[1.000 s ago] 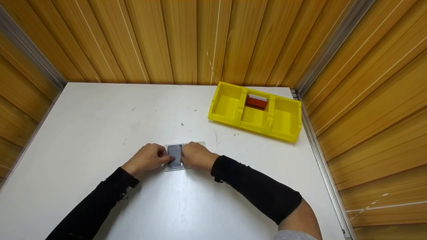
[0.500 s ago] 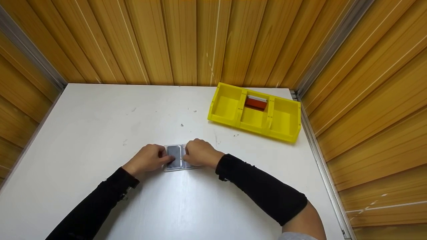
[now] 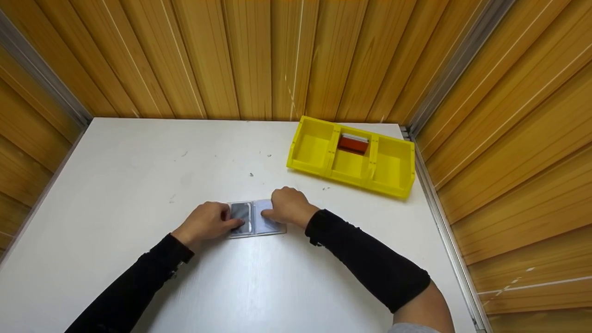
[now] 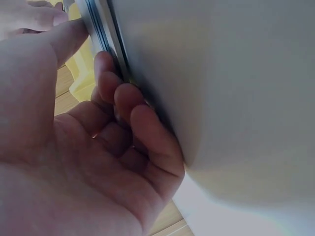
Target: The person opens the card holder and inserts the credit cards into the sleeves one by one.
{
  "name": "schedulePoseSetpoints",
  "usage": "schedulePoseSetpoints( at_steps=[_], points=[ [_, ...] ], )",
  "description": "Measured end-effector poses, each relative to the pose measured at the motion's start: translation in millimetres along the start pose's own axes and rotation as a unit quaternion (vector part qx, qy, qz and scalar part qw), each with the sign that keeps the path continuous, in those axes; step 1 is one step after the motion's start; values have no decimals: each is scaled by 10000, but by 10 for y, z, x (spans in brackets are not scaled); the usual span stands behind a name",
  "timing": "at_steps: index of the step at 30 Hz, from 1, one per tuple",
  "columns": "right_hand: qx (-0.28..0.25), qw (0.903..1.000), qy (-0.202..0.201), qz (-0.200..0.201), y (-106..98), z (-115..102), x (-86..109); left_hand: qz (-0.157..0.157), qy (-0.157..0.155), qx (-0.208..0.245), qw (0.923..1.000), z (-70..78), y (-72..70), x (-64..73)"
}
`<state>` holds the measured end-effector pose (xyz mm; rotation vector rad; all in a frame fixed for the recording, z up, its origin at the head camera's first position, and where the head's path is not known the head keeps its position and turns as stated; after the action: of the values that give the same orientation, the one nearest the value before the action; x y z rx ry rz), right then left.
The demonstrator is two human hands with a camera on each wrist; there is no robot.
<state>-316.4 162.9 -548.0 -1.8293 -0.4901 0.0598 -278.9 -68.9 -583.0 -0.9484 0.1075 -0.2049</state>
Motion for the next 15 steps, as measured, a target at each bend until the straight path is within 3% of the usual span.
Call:
schedulePoseSetpoints(
  at_steps=[7,15],
  points=[
    [210,9991,345,-108,-53,81,4,-41,49,20,10000,8,-12,12],
    [389,9981,288,-372,-176,136,58,30,62,108,9999,-24,-30,27]
  ],
)
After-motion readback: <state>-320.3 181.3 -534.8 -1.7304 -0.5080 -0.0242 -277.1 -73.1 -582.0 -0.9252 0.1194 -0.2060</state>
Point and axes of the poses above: each hand's wrist, its own x-axis away from the middle knuckle, its own y-axis out of the palm, z = x × y, the point moved 4 cm from there along -x, towards the middle knuckle, and after that the axes turned 8 degrees about z, right-handed, at the moved point
